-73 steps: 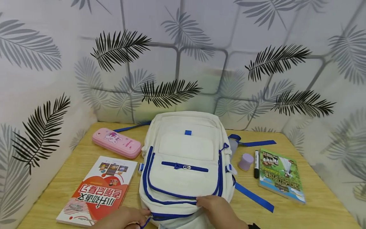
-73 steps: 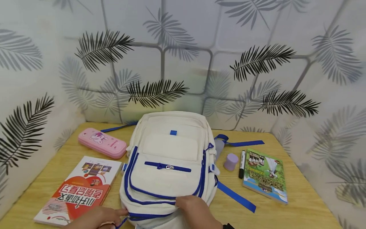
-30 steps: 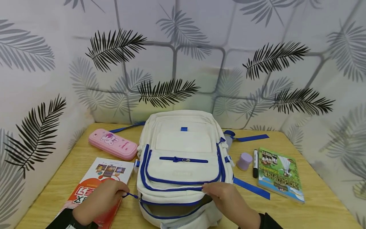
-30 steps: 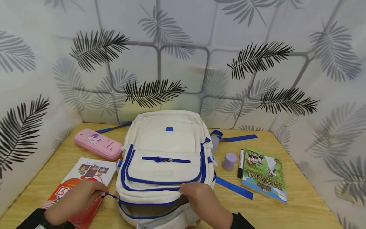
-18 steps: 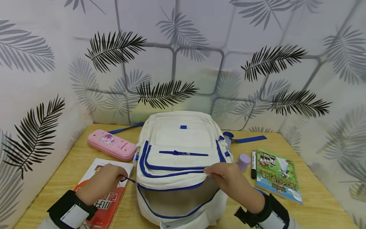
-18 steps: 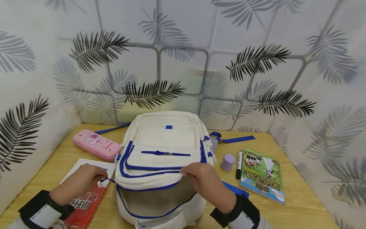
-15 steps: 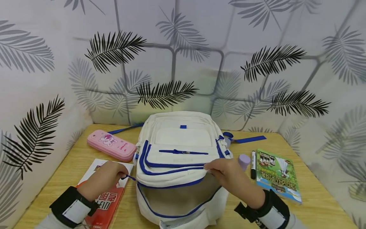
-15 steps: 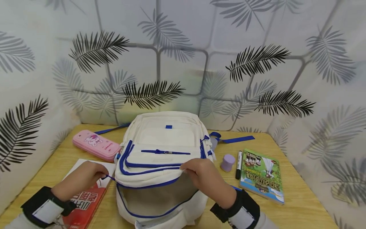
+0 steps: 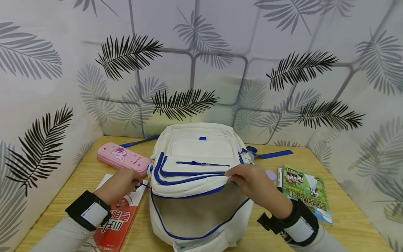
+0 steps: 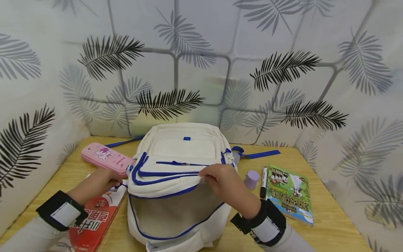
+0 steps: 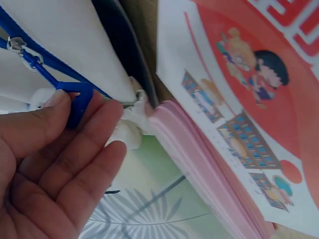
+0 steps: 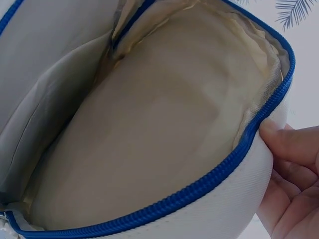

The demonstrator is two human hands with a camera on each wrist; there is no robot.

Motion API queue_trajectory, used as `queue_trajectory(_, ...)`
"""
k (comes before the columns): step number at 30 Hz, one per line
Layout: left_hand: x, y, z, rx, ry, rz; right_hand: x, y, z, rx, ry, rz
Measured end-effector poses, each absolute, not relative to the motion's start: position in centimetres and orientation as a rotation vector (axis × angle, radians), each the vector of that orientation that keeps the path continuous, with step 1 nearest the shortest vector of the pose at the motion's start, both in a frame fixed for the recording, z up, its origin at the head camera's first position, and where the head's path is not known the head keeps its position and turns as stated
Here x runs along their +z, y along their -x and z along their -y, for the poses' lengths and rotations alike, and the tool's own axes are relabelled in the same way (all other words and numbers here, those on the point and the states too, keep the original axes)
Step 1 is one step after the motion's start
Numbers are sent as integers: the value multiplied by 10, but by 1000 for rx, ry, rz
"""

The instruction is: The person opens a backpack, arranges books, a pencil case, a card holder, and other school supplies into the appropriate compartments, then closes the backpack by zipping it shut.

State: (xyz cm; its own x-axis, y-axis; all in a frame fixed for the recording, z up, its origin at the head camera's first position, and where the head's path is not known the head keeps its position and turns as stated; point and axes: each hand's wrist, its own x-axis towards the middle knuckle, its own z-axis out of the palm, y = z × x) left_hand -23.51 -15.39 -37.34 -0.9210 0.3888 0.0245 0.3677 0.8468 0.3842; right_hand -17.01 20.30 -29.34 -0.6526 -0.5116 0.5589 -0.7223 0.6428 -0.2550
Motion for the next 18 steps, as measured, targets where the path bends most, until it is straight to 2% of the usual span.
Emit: queue_trajectory(18,-389,274,145,596,-625,-2951,-271,190,-202,725,-892,2291)
